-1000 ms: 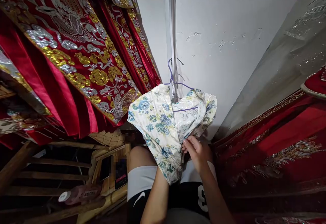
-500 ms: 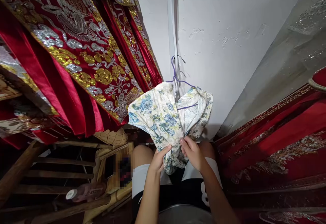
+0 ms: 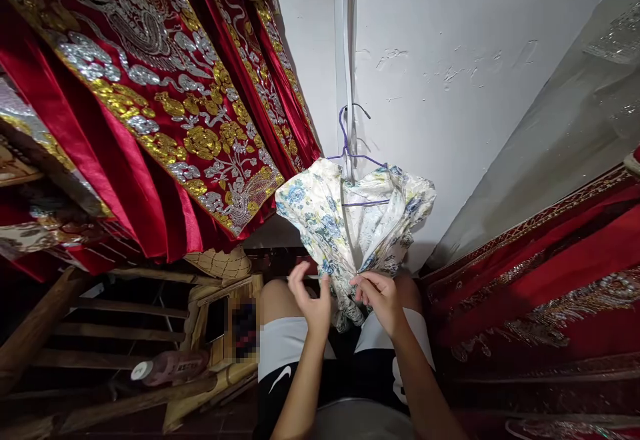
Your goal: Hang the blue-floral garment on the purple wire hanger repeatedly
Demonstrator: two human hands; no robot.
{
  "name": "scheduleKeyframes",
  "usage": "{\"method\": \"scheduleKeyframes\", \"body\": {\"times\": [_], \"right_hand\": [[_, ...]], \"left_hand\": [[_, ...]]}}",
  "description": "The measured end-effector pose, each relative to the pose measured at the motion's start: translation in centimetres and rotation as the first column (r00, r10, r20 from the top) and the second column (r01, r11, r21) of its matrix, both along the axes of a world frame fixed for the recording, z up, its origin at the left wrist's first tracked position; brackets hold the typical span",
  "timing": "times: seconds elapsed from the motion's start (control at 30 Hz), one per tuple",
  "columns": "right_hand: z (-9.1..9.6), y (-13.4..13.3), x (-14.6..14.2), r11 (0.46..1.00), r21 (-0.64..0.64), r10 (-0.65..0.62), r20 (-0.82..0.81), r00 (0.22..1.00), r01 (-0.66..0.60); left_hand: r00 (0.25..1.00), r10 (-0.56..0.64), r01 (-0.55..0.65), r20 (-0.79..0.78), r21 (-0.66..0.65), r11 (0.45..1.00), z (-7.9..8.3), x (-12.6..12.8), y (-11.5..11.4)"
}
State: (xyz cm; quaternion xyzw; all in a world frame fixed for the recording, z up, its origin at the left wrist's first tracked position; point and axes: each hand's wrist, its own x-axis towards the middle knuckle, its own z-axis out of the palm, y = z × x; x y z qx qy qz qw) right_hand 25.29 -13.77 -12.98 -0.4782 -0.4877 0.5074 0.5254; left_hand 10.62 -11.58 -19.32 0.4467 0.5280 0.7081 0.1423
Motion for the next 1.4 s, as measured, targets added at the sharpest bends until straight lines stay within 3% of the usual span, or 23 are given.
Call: {"method": "scheduleKeyframes", "body": {"times": [0.03, 0.1, 0.17, 0.3, 0.47, 0.57, 0.63, 0.7, 0.77, 0.83, 0.93, 1.0, 1.07, 1.17, 1.27, 1.4], "right_hand": [[0.0, 0.0, -0.1, 1.000, -0.007, 0.028, 0.000, 1.000, -0.028], [0.1, 0.1, -0.4, 0.995, -0.031, 0.097, 0.003, 0.995, -0.097], [0.6, 0.4, -0.5, 0.985, -0.051, 0.165, 0.011, 0.986, -0.164], [3.4, 2.9, 0.2, 0.981, -0.033, 0.192, 0.027, 0.981, -0.191], [10.6, 9.1, 1.4, 0.997, 0.006, 0.075, -0.028, 0.997, -0.075], [14.4, 11.7, 1.3, 0.990, 0.139, 0.039, -0.086, 0.995, -0.027], [15.8, 12.3, 1.0, 0.969, 0.246, 0.024, -0.095, 0.995, 0.000], [16.1, 12.1, 0.8, 0.957, 0.291, 0.022, -0.090, 0.996, 0.005], [15.7, 11.6, 0.8, 0.959, 0.283, 0.046, -0.084, 0.995, -0.020], [15.1, 11.1, 0.8, 0.963, 0.265, 0.065, -0.073, 0.995, -0.044], [14.5, 10.7, 0.8, 0.959, 0.281, 0.063, -0.039, 0.997, -0.050], [14.4, 10.8, 0.8, 0.948, 0.312, 0.068, -0.015, 0.998, -0.060], [14.1, 11.0, 0.8, 0.940, 0.334, 0.065, 0.013, 0.998, -0.065], [13.0, 11.4, 0.6, 0.944, 0.328, 0.027, 0.044, 0.999, -0.040], [11.7, 11.5, 0.2, 0.950, 0.311, -0.025, 0.045, 0.999, 0.010], [11.4, 11.7, -0.5, 0.939, 0.342, -0.025, -0.008, 1.000, 0.027]], "left_hand": [[0.988, -0.124, 0.124, -0.087, -0.002, 0.992, -0.1, 0.5, -0.4], [0.906, -0.405, 0.396, -0.126, -0.088, 0.914, 0.2, 1.5, -0.9], [0.846, -0.528, 0.513, -0.075, -0.154, 0.844, 0.6, 2.2, -1.1], [0.857, -0.503, 0.483, -0.112, -0.167, 0.860, 1.1, 2.7, -0.8], [0.847, -0.456, 0.423, -0.275, -0.172, 0.890, -0.5, 3.1, -0.6], [0.795, -0.468, 0.428, -0.385, -0.190, 0.884, -1.6, 3.4, -0.1], [0.738, -0.500, 0.454, -0.453, -0.214, 0.865, -1.5, 3.2, 0.7], [0.687, -0.530, 0.486, -0.497, -0.228, 0.844, -0.3, 2.5, 2.1], [0.664, -0.534, 0.513, -0.523, -0.201, 0.834, 2.5, 1.5, 3.9], [0.710, -0.482, 0.528, -0.513, -0.065, 0.847, 6.5, 0.5, 5.9], [0.805, -0.317, 0.443, -0.501, 0.153, 0.883, 13.4, -0.4, 8.6], [0.749, -0.280, 0.466, -0.600, 0.177, 0.867, 17.2, -0.7, 9.8], [0.670, -0.259, 0.496, -0.696, 0.161, 0.853, 19.6, -0.9, 10.5], [0.618, -0.178, 0.468, -0.766, 0.176, 0.866, 20.5, -1.1, 10.6], [0.616, -0.107, 0.403, -0.781, 0.196, 0.894, 19.4, -1.3, 10.3], [0.618, -0.115, 0.392, -0.777, 0.178, 0.903, 18.6, -1.0, 9.9]]}}
